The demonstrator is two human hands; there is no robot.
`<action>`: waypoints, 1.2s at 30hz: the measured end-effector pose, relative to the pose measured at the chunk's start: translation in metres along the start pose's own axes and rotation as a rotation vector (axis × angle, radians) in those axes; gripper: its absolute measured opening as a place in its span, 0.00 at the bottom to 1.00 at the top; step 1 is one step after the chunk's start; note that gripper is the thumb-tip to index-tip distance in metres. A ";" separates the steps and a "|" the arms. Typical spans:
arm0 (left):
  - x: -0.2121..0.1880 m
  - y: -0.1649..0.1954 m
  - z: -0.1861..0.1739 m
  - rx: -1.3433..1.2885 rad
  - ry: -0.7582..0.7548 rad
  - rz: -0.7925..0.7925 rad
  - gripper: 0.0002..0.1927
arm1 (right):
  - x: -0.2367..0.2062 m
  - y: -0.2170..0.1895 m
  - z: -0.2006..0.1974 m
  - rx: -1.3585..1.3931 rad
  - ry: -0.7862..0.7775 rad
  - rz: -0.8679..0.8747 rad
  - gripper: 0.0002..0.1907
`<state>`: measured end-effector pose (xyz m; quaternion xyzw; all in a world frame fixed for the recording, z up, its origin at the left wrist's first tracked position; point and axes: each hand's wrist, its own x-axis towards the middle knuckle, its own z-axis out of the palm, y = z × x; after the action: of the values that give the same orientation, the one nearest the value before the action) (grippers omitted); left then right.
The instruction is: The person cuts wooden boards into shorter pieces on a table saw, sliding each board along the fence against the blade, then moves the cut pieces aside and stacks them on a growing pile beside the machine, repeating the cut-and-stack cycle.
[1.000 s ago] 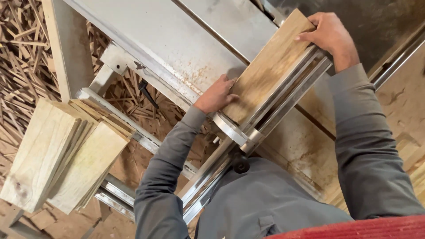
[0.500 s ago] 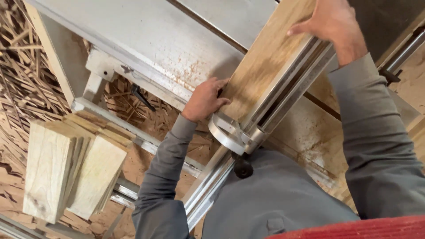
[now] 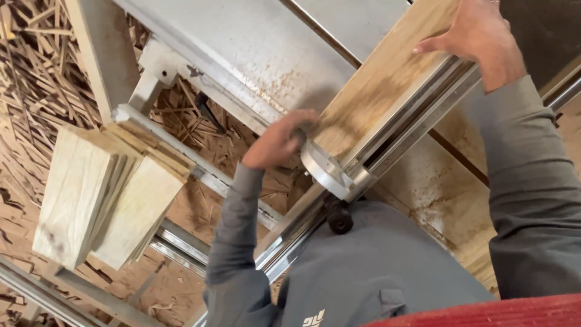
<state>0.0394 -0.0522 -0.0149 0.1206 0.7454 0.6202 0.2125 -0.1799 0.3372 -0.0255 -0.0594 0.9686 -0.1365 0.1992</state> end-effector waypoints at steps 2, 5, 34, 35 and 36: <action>-0.022 -0.006 0.017 0.156 0.025 0.113 0.25 | 0.003 0.008 0.006 -0.012 0.058 -0.051 0.64; -0.042 -0.010 0.039 0.331 0.164 0.154 0.22 | 0.005 0.016 0.012 -0.137 0.032 -0.174 0.57; -0.081 -0.008 0.043 0.441 0.391 0.293 0.48 | -0.041 -0.065 -0.020 0.046 -0.068 -0.194 0.30; -0.079 -0.012 0.044 0.384 0.381 0.278 0.46 | -0.040 -0.066 -0.020 0.039 -0.068 -0.220 0.30; -0.077 -0.017 0.046 0.328 0.373 0.263 0.44 | -0.039 -0.066 -0.021 0.012 -0.077 -0.263 0.31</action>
<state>0.1295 -0.0496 -0.0248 0.1328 0.8400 0.5250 -0.0329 -0.1484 0.2861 0.0268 -0.1898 0.9433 -0.1649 0.2167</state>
